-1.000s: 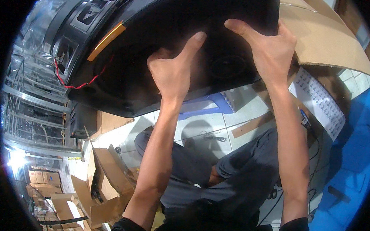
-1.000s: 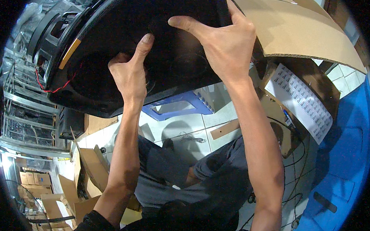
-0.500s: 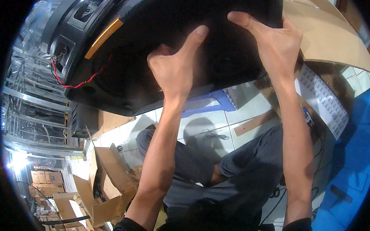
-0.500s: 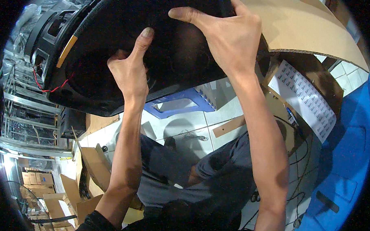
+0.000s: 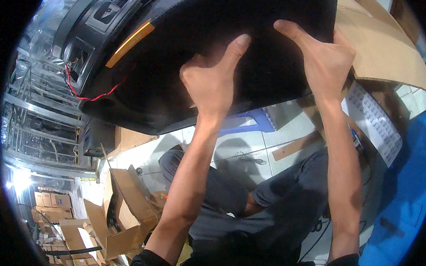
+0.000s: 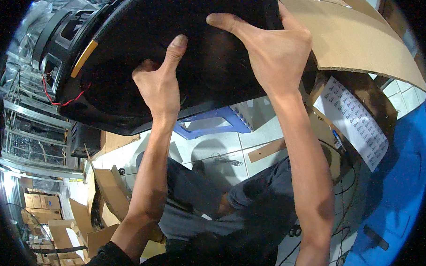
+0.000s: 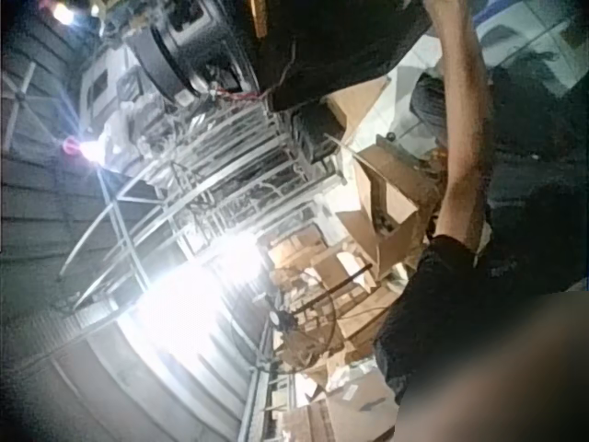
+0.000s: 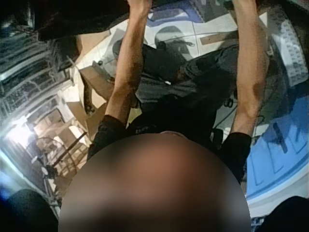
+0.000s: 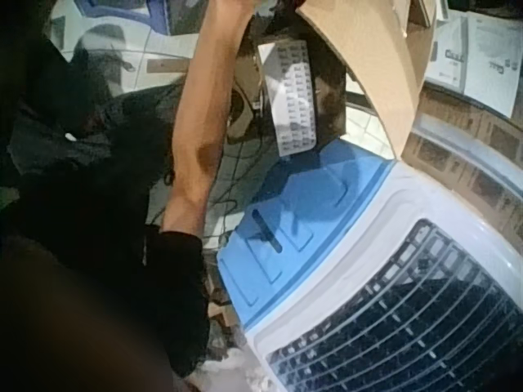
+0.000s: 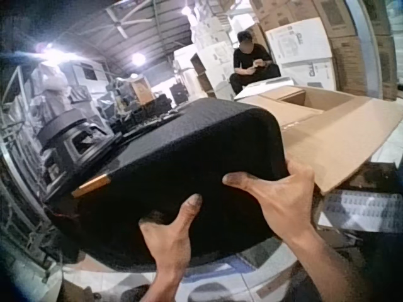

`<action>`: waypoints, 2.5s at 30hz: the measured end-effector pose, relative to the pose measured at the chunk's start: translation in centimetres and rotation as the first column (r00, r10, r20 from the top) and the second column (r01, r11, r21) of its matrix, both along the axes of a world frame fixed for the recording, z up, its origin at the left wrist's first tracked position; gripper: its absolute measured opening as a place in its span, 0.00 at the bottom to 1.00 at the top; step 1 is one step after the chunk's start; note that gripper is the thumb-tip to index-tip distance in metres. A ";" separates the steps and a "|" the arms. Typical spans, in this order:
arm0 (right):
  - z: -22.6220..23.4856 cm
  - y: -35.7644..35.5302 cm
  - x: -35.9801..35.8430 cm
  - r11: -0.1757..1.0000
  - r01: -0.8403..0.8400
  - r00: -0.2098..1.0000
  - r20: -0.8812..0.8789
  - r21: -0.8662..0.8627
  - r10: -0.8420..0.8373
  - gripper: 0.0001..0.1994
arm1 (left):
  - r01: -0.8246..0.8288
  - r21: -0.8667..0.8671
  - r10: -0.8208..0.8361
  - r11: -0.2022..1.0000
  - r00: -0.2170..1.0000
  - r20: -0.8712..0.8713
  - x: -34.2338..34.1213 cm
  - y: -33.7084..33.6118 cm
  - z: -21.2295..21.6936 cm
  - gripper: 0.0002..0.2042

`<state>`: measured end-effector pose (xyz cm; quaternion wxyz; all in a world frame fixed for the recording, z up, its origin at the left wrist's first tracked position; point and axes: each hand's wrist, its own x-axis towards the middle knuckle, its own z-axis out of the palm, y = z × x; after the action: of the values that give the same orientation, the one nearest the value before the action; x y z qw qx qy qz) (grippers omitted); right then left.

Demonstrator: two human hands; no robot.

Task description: The person installs a speaker driver into a speaker enclosure, aligns it, and secures it with screws using a cordless drill. The person also handles wiring and adjusts the speaker cone during the process.

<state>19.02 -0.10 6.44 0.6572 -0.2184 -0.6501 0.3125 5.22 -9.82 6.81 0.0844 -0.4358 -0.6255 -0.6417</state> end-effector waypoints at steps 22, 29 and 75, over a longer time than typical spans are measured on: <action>0.3 -1.0 0.2 0.973 0.112 0.993 0.071 -0.203 -0.100 0.26 | 0.065 -0.054 -0.057 0.996 0.989 0.137 -0.3 -0.4 0.1 0.24; 0.2 -1.1 0.1 0.959 0.165 0.983 0.117 -0.232 -0.141 0.26 | 0.048 -0.077 -0.038 0.996 0.991 0.130 -0.4 -0.5 -0.1 0.25; -20.7 -36.3 53.5 0.380 0.572 0.751 0.650 -0.728 0.116 0.29 | -0.206 -0.321 0.084 0.925 0.931 -0.356 -2.9 -0.3 -1.0 0.18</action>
<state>72.52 -36.40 -14.24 0.2249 -0.7168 -0.5084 0.4208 2.29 -10.16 5.84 0.1582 -0.4987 -0.7374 -0.4272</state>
